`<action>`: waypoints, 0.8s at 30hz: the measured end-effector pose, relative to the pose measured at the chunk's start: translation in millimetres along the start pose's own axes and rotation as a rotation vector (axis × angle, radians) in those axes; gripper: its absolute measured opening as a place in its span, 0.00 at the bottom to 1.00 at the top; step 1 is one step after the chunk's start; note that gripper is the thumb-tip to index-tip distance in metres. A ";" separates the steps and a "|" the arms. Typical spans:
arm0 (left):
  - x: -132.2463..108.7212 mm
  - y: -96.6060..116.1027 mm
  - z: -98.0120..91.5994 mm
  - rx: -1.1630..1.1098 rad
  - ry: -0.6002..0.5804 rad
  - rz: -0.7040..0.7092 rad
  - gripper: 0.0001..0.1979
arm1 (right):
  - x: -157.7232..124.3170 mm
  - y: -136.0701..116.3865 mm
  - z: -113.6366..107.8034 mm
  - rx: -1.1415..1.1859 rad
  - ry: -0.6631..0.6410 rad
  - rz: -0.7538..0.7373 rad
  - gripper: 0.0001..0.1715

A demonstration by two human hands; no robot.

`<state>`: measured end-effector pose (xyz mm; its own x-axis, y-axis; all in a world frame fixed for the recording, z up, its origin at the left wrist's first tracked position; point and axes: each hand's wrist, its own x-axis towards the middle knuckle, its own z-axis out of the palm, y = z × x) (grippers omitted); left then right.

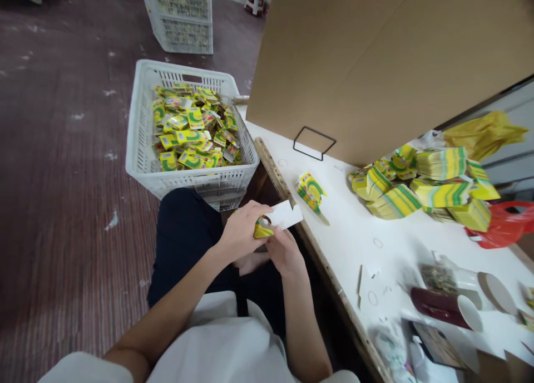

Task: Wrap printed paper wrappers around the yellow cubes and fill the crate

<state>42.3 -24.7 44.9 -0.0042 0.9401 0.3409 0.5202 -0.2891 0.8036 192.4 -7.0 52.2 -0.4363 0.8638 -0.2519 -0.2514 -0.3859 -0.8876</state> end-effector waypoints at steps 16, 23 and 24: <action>-2.5 -14.4 12.9 -0.001 0.027 -0.127 0.43 | 0.4 7.5 0.6 -0.649 0.180 -0.373 0.32; 7.4 -9.9 -9.4 0.106 -0.054 -0.127 0.25 | 9.8 4.2 -22.5 -0.825 0.251 -0.553 0.36; 7.9 -9.8 -10.8 0.092 -0.039 -0.123 0.25 | 9.6 1.9 -23.9 -0.886 0.207 -0.585 0.36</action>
<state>28.0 -16.4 45.0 -0.0407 0.9741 0.2225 0.5941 -0.1555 0.7892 208.5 8.3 38.9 -0.2765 0.9078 0.3154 0.3771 0.4043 -0.8333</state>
